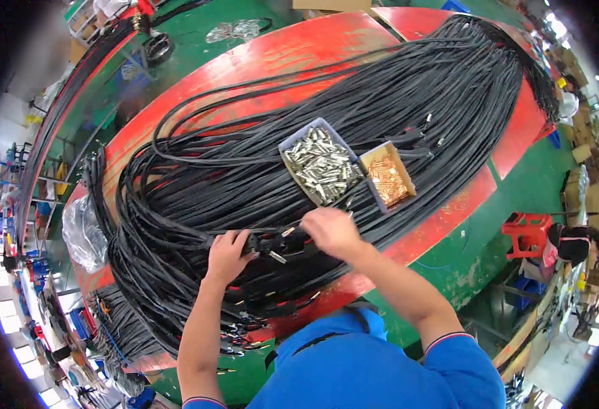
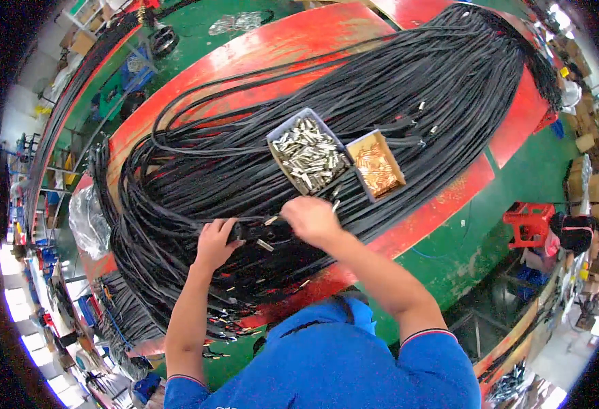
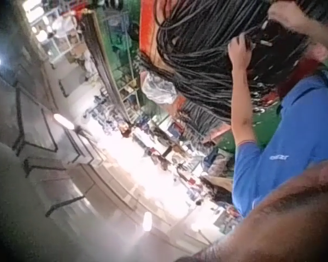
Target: The person assembles wire harnesses by hand, attaching metal connectors to the ends of black cables.
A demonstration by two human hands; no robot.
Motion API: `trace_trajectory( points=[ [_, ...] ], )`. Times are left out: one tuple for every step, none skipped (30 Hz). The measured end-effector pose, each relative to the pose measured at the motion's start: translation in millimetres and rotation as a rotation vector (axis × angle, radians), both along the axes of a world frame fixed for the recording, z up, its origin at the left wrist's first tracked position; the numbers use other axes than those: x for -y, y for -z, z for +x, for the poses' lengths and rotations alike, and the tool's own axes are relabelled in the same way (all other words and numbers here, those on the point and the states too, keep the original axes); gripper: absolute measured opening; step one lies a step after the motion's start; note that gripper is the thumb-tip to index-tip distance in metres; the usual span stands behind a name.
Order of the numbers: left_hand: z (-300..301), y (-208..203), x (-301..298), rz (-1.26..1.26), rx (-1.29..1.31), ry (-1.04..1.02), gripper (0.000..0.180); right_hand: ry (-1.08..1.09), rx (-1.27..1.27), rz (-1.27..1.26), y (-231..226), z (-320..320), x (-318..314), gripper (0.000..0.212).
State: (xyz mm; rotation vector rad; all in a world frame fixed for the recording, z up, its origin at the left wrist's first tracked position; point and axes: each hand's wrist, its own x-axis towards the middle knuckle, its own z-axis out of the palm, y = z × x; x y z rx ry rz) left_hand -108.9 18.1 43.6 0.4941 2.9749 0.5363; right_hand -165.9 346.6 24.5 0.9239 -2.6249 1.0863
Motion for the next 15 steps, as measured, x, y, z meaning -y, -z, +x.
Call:
trace_trajectory(
  points=[
    [1, -2, 0, -0.013, 0.011, -0.009, 0.068, 0.161, 0.033, 0.014, 3, -9, -27, 0.016],
    [3, -4, 0, -0.028, 0.021, -0.021, 0.068, 0.320, 0.063, 0.028, 4, -21, -56, 0.017],
    [5, -7, 0, -0.026, 0.028, -0.021, 0.068, 0.493, 0.216, 0.028, 7, -32, -86, 0.017],
    [6, -9, 0, -0.031, 0.068, -0.040, 0.067, 0.670, 0.368, 0.028, 10, -44, -115, 0.018],
    [7, -11, 0, -0.039, 0.107, -0.058, 0.067, 0.710, 0.382, 0.135, 17, -57, -145, 0.020],
    [8, -12, 0, -0.040, 0.109, -0.052, 0.067, 0.751, 0.395, 0.243, 26, -67, -171, 0.021],
    [9, -13, 1, -0.049, 0.114, -0.055, 0.067, 0.709, 0.372, 0.233, 35, -73, -190, 0.022],
    [10, -12, 2, -0.058, 0.120, -0.059, 0.066, 0.665, 0.351, 0.222, 43, -79, -199, 0.023],
    [11, -14, 2, -0.031, 0.099, -0.048, 0.064, 0.627, 0.299, 0.289, 46, -83, -201, 0.021],
    [10, -15, 2, -0.037, 0.105, -0.047, 0.064, 0.627, 0.307, 0.285, 53, -88, -202, 0.021],
    [9, -15, 1, -0.022, 0.080, -0.035, 0.064, 0.560, 0.236, 0.343, 58, -93, -201, 0.019],
    [9, -17, 0, -0.009, 0.053, -0.026, 0.063, 0.487, 0.163, 0.397, 64, -98, -199, 0.017],
    [8, -17, 1, -0.017, 0.058, -0.028, 0.063, 0.462, 0.104, 0.433, 69, -101, -196, 0.014],
    [8, -18, 1, -0.011, 0.066, -0.015, 0.063, 0.460, 0.111, 0.426, 73, -104, -195, 0.014],
    [7, -19, 2, -0.006, 0.074, -0.003, 0.063, 0.459, 0.119, 0.457, 76, -108, -193, 0.013]
  ],
)
